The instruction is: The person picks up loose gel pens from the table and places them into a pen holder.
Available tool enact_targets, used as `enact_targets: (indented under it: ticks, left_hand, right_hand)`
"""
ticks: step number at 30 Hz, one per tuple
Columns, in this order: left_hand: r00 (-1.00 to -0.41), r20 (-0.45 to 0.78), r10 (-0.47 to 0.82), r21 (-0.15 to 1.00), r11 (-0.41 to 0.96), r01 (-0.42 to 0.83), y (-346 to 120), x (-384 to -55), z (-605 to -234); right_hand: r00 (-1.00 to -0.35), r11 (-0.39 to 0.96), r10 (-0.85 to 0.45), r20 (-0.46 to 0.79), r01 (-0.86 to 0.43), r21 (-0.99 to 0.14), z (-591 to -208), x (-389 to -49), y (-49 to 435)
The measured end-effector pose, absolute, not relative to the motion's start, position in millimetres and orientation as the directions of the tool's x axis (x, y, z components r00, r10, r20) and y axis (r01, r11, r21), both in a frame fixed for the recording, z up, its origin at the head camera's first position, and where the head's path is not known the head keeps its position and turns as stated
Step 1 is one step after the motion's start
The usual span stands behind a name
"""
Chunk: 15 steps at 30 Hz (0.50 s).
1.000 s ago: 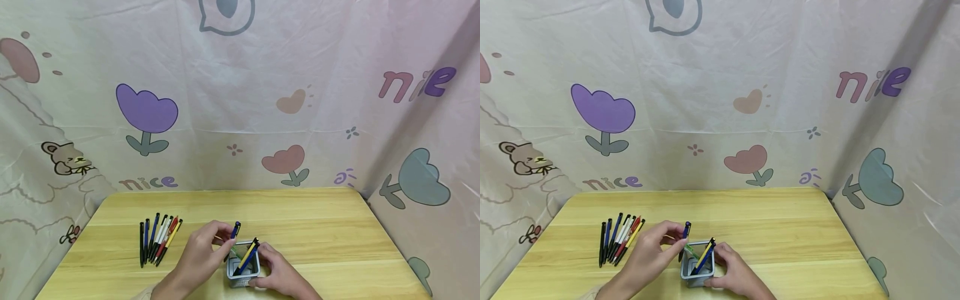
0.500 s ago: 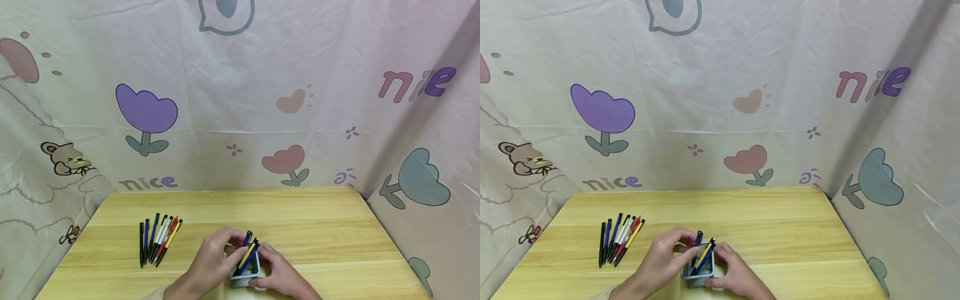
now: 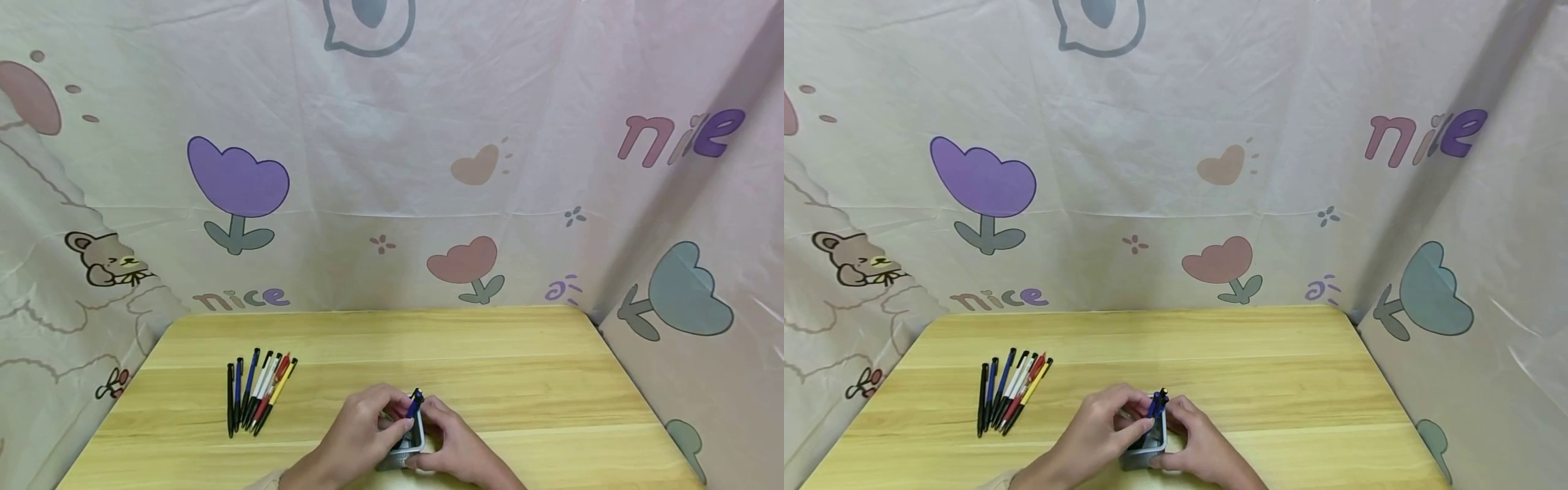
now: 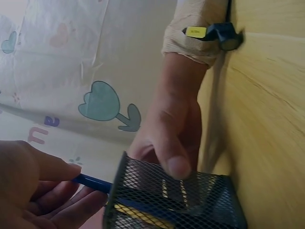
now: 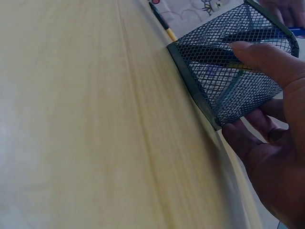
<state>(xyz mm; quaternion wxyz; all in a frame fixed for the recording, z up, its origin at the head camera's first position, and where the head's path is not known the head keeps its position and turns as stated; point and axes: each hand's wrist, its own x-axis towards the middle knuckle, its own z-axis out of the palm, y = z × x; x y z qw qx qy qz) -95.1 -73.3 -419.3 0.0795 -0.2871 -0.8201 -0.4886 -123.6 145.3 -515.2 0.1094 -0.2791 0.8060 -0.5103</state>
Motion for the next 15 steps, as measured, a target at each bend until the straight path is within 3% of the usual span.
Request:
enact_targets:
  ticks: [15]
  left_hand:
    - [-0.812, 0.349, 0.469, 0.655, 0.498, 0.569, -71, -101, -431]
  right_hand:
    - [-0.814, 0.304, -0.574, 0.086, -0.310, -0.901, -514, -124, 144]
